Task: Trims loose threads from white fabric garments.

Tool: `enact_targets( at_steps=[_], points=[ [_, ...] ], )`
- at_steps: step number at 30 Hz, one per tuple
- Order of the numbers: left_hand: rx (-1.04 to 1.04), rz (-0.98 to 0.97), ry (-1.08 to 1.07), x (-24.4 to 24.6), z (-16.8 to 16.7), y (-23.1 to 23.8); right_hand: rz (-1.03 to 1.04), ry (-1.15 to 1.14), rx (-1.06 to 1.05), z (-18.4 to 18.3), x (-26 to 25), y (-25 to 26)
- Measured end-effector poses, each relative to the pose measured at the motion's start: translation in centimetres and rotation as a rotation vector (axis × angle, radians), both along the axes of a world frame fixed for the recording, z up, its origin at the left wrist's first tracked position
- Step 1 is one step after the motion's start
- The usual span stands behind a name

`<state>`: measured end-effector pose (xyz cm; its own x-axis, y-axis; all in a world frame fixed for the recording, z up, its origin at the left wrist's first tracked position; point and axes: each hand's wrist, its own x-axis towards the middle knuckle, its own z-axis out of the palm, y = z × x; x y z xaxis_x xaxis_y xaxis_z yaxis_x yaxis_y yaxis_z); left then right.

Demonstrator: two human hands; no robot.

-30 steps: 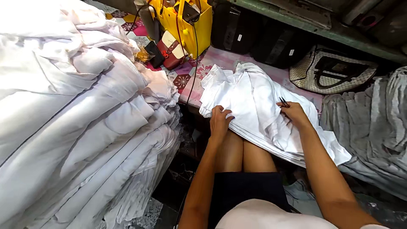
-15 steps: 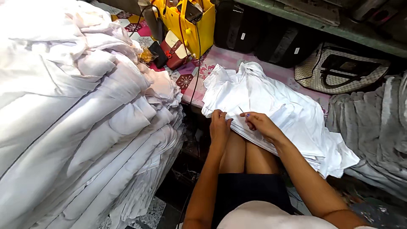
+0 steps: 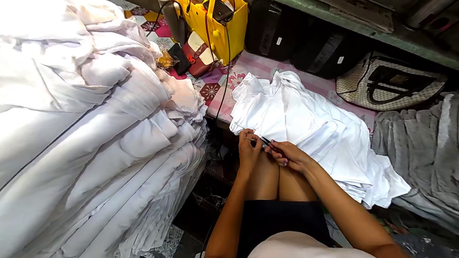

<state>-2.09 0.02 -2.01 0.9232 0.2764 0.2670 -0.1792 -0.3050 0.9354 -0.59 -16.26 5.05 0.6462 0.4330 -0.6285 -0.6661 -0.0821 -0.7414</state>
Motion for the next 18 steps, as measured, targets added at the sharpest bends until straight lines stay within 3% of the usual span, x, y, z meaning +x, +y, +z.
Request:
enact_targets(
  at_steps=[11,15,18],
  points=[
    [-0.043,0.009,0.035,-0.1,0.1,0.0,-0.065,-0.031,0.018,-0.9,0.4,0.8],
    [0.198,0.06,0.103,-1.0,1.0,0.5,-0.077,-0.064,0.025,-0.5,0.0,0.4],
    [0.361,0.141,0.001,-1.0,1.2,-0.1,-0.053,-0.09,0.04,0.2,0.3,0.4]
  ],
)
